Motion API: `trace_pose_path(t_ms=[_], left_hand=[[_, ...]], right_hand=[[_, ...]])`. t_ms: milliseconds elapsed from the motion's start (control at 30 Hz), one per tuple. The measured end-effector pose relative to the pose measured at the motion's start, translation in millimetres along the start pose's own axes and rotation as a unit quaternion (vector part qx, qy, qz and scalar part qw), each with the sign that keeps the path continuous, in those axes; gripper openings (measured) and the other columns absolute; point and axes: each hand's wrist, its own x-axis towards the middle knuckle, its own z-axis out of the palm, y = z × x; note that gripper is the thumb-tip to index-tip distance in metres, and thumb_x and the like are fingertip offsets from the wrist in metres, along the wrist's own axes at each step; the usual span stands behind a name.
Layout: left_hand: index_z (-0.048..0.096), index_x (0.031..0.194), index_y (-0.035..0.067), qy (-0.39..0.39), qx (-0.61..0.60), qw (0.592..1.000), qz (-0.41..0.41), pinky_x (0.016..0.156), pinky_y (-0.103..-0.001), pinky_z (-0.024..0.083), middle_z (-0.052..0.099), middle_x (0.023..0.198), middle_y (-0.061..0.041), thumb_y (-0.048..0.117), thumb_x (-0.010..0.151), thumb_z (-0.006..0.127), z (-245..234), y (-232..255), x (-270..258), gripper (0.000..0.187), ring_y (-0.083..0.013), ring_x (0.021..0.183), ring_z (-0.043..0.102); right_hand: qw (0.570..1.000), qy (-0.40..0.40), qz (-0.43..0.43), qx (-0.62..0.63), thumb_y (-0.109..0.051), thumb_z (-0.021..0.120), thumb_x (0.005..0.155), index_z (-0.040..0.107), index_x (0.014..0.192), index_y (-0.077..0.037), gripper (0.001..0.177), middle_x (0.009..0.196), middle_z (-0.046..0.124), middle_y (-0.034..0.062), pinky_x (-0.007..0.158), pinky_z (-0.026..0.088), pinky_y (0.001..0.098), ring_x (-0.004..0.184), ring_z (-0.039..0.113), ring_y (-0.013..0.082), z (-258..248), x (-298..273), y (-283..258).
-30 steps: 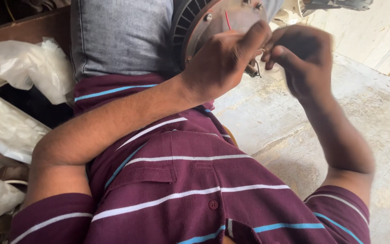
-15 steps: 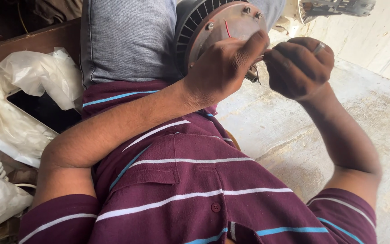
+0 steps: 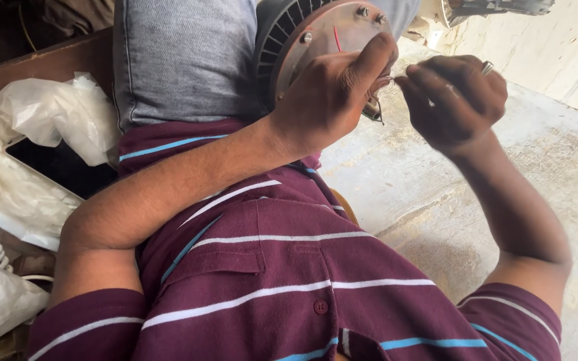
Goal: The person sits on the floor with an electric fan motor across their lap and rewires its terminal block. They hold a capacitor and switch component, connect colored wires to the terminals, tighten connections using a screwdriver, and route the wires into the motor housing.
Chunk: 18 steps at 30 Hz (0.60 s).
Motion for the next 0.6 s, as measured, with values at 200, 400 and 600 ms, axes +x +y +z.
trace_pose_path(t_ms=[200, 400, 600], left_hand=[[0.009, 0.159, 0.006, -0.009, 0.001, 1.000, -0.013, 0.065, -0.036, 0.057, 0.064, 0.088, -0.012, -0.001, 0.107, 0.065, 1, 0, 0, 0.077, -0.0259, 0.079, 0.071], [0.032, 0.148, 0.007, -0.050, 0.023, 0.998, 0.006, 0.072, -0.038, 0.059, 0.066, 0.085, -0.009, -0.005, 0.104, 0.057, -14, 2, 9, 0.051, -0.0275, 0.080, 0.072], [0.035, 0.143, 0.008, -0.063, -0.014, 0.993, -0.100, 0.062, -0.040, 0.053, 0.064, 0.080, -0.009, 0.010, 0.110, 0.070, -6, 2, 7, 0.048, -0.0257, 0.074, 0.071]], right_hand=[[0.960, 0.040, -0.216, -0.175, -0.008, 0.084, 0.087, 0.078, 0.100, -0.008, 0.014, 0.085, 0.069, 0.0029, 0.058, 0.045, 0.0292, 0.070, 0.067, 0.0156, 4, -5, 13], [0.994, -0.014, 0.095, 0.051, -0.012, 0.077, 0.109, 0.069, 0.108, -0.007, 0.010, 0.096, 0.067, 0.0061, 0.065, 0.046, 0.0295, 0.077, 0.064, 0.0173, 12, -26, 4], [0.915, -0.021, 0.251, 0.315, -0.016, 0.076, 0.103, 0.063, 0.127, -0.002, 0.030, 0.112, 0.066, 0.0073, 0.070, 0.057, 0.0261, 0.096, 0.070, 0.0151, 3, -16, -1]])
